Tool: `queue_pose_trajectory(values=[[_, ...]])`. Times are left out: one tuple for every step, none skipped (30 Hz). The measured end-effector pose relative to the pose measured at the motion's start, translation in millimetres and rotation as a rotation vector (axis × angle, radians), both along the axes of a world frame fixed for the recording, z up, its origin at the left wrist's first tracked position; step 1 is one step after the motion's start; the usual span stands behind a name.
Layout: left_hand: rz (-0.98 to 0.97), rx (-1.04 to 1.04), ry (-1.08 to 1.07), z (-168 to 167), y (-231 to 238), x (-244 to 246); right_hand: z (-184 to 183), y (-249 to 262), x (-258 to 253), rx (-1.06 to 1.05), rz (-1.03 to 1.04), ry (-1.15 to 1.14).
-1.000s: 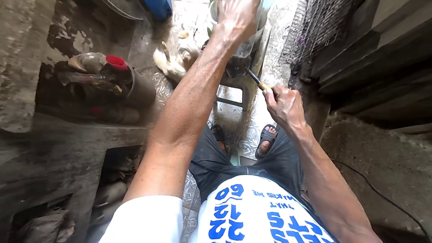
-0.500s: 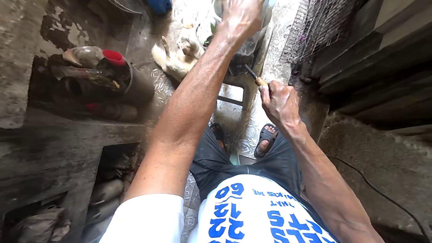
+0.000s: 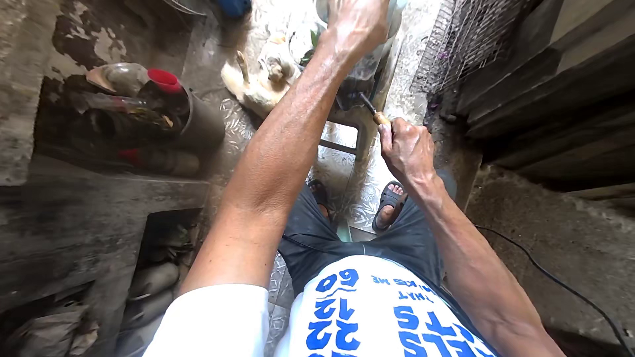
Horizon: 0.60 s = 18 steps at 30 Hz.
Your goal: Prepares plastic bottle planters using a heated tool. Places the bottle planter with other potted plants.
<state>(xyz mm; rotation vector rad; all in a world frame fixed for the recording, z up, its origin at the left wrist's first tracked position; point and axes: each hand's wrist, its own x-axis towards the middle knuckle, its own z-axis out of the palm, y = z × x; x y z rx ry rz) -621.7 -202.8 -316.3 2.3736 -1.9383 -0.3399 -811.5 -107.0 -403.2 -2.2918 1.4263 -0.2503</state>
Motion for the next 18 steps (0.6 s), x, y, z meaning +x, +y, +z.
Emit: queue_pose_trajectory(values=[[0.001, 0.001, -0.006, 0.5, 0.3, -0.5, 0.1, -0.4, 0.2, 0.005, -0.001, 0.004], [0.001, 0.000, -0.011, 0.9, 0.5, -0.8, 0.1, -0.9, 0.4, 0.010, -0.002, 0.011], [0.001, 0.000, -0.017, 1.0, 0.5, -1.0, 0.0, -1.5, 0.6, 0.016, -0.001, 0.020], [0.001, -0.001, -0.022, 0.7, 0.3, -1.1, 0.0, -2.2, 0.8, 0.023, 0.001, 0.027], [0.001, -0.004, -0.026, 0.3, 0.3, -1.2, 0.2, -3.0, 1.1, 0.031, 0.003, 0.035], [0.001, -0.007, -0.026, -0.3, 0.1, -0.9, -0.3, -4.2, 1.7, 0.033, 0.005, 0.035], [0.001, -0.006, -0.024, -0.2, 0.4, -0.9, -0.9, -5.5, 2.4, 0.036, 0.008, 0.033], [0.001, -0.008, -0.024, 0.7, 1.2, -1.4, -1.3, -7.0, 3.5, 0.047, 0.012, 0.034], [0.003, -0.011, -0.020, 2.2, 2.7, -2.4, -1.6, -8.5, 5.0, 0.054, 0.014, 0.032], [0.004, -0.013, -0.018, 3.5, 4.0, -3.1, -1.1, -9.6, 7.0, 0.063, 0.014, 0.032], [0.003, -0.018, -0.020, 3.6, 4.7, -3.2, -0.9, -10.4, 8.8, 0.068, 0.016, 0.033], [-0.002, -0.023, -0.024, 3.1, 5.2, -3.2, -0.9, -11.2, 9.4, 0.070, 0.021, 0.027], [-0.008, -0.025, -0.026, 2.5, 5.5, -3.2, 0.0, -12.0, 8.2, 0.073, 0.028, 0.016], [-0.011, -0.033, -0.028, 0.6, 4.9, -3.0, 0.9, -12.3, 5.0, 0.070, 0.034, 0.000], [-0.014, -0.040, -0.033, -1.0, 4.0, -2.9, 2.7, -11.6, 0.0, 0.067, 0.037, -0.016], [-0.015, -0.046, -0.035, -1.6, 3.2, -3.1, 5.6, -10.1, -6.9, 0.065, 0.038, -0.032], [-0.015, -0.047, -0.038, -1.3, 2.5, -3.2, 8.8, -8.6, -14.9, 0.063, 0.038, -0.033], [-0.012, -0.049, -0.038, 0.4, 3.4, -4.3, 12.1, -6.7, -24.0, 0.076, 0.036, -0.029]])
